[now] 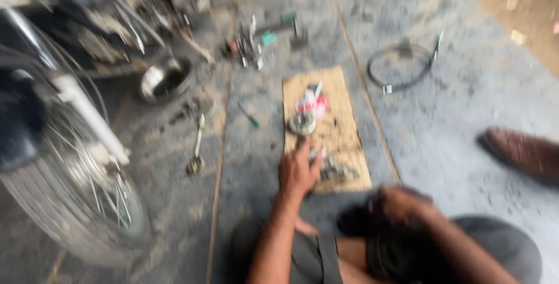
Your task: Cleaning and filing the inside of a motorcycle engine casing or cover.
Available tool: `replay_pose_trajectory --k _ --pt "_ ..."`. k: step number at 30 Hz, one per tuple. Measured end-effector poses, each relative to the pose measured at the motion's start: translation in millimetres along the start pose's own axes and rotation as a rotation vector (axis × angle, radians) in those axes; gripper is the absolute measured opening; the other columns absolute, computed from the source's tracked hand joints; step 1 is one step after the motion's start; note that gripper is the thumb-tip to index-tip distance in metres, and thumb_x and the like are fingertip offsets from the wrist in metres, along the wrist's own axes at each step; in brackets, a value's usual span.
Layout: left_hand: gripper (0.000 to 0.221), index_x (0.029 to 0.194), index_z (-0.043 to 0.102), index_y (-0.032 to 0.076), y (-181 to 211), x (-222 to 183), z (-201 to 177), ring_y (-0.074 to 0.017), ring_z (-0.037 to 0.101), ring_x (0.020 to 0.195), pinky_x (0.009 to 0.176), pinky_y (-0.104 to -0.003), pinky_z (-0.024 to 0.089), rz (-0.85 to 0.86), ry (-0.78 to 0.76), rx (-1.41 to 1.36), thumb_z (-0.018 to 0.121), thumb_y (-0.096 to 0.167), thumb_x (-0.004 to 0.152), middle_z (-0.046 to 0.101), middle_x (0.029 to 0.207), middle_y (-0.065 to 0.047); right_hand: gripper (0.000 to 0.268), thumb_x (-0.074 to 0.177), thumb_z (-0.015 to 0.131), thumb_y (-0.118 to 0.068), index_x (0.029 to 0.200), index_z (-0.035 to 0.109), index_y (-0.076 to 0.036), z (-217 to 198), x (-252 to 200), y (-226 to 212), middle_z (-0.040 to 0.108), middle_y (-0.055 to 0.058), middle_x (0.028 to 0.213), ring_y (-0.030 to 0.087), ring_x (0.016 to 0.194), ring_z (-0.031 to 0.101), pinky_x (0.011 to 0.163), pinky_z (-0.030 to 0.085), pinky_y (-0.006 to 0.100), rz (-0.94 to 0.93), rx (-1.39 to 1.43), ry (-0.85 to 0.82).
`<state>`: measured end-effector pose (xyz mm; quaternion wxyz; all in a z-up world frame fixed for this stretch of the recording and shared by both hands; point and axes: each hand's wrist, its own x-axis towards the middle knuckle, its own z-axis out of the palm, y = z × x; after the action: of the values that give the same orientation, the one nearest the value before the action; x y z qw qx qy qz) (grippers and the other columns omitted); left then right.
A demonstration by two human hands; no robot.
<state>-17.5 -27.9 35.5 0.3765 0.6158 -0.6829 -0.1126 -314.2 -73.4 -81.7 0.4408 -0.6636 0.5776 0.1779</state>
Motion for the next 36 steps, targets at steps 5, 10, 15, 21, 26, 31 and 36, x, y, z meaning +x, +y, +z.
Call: replay_pose_trajectory --k 5,10,15,21,26,31,36 --pt "0.042 0.134 0.062 0.006 -8.4 6.0 10.5 -0.0345 0.076 0.093 0.083 -0.049 0.059 0.151 0.115 -0.131 0.065 0.019 0.094 0.077 0.105 -0.014 0.026 0.092 0.069 -0.020 0.111 0.075 -0.003 -19.6 -28.3 0.2 0.080 0.014 0.093 0.020 0.076 0.072 0.069 0.059 0.036 -0.500 0.790 0.440" --pt "0.036 0.131 0.063 0.009 3.8 4.0 20.4 -0.0318 0.075 0.096 0.086 -0.048 0.055 0.064 0.047 -0.034 0.066 0.019 0.096 0.078 0.106 -0.010 0.022 0.106 0.058 -0.018 0.114 0.061 0.003 -16.3 -51.3 -42.7 0.070 0.017 0.090 0.025 0.068 0.070 0.058 0.057 0.035 -0.541 1.563 0.757" --pt "0.040 0.133 0.062 0.009 18.9 3.0 30.7 -0.0304 0.072 0.104 0.094 -0.049 0.049 0.040 0.047 0.044 0.064 0.016 0.093 0.079 0.109 -0.006 0.021 0.108 0.058 -0.015 0.112 0.061 0.005 -1.1 -49.6 -75.7 0.069 0.018 0.086 0.025 0.064 0.068 0.054 0.057 0.036 -0.684 1.673 0.844" --pt "0.044 0.137 0.060 0.011 26.5 3.6 34.1 -0.0287 0.071 0.105 0.096 -0.047 0.048 0.016 0.007 0.049 0.061 0.015 0.093 0.076 0.113 -0.007 0.022 0.100 0.064 -0.003 0.118 0.056 0.006 -7.2 -68.0 -106.3 0.066 0.016 0.098 0.021 0.078 0.072 0.059 0.063 0.036 -0.626 1.286 1.101" --pt "0.044 0.138 0.058 0.008 21.0 2.0 45.5 -0.0283 0.072 0.106 0.096 -0.050 0.047 0.027 -0.004 0.081 0.058 0.014 0.094 0.077 0.111 -0.009 0.028 0.095 0.063 0.004 0.122 0.054 0.007 -6.9 -62.5 -109.1 0.068 0.018 0.103 0.023 0.083 0.073 0.064 0.066 0.033 -0.628 1.196 1.001" --pt "0.045 0.138 0.059 0.007 20.6 2.7 42.5 -0.0289 0.072 0.106 0.098 -0.049 0.047 0.025 0.003 0.089 0.059 0.016 0.094 0.077 0.109 -0.011 0.032 0.098 0.054 0.003 0.128 0.043 0.007 -9.9 -75.2 -117.5 0.067 0.019 0.098 0.024 0.077 0.075 0.058 0.064 0.031 -0.639 1.173 0.934" --pt "0.044 0.139 0.058 0.007 23.6 1.2 43.6 -0.0289 0.073 0.106 0.099 -0.049 0.047 0.032 0.007 0.076 0.059 0.017 0.096 0.077 0.111 -0.013 0.031 0.099 0.053 0.003 0.128 0.041 0.006 -9.2 -69.7 -117.0 0.068 0.018 0.092 0.023 0.074 0.074 0.057 0.062 0.031 -0.639 1.097 0.931"
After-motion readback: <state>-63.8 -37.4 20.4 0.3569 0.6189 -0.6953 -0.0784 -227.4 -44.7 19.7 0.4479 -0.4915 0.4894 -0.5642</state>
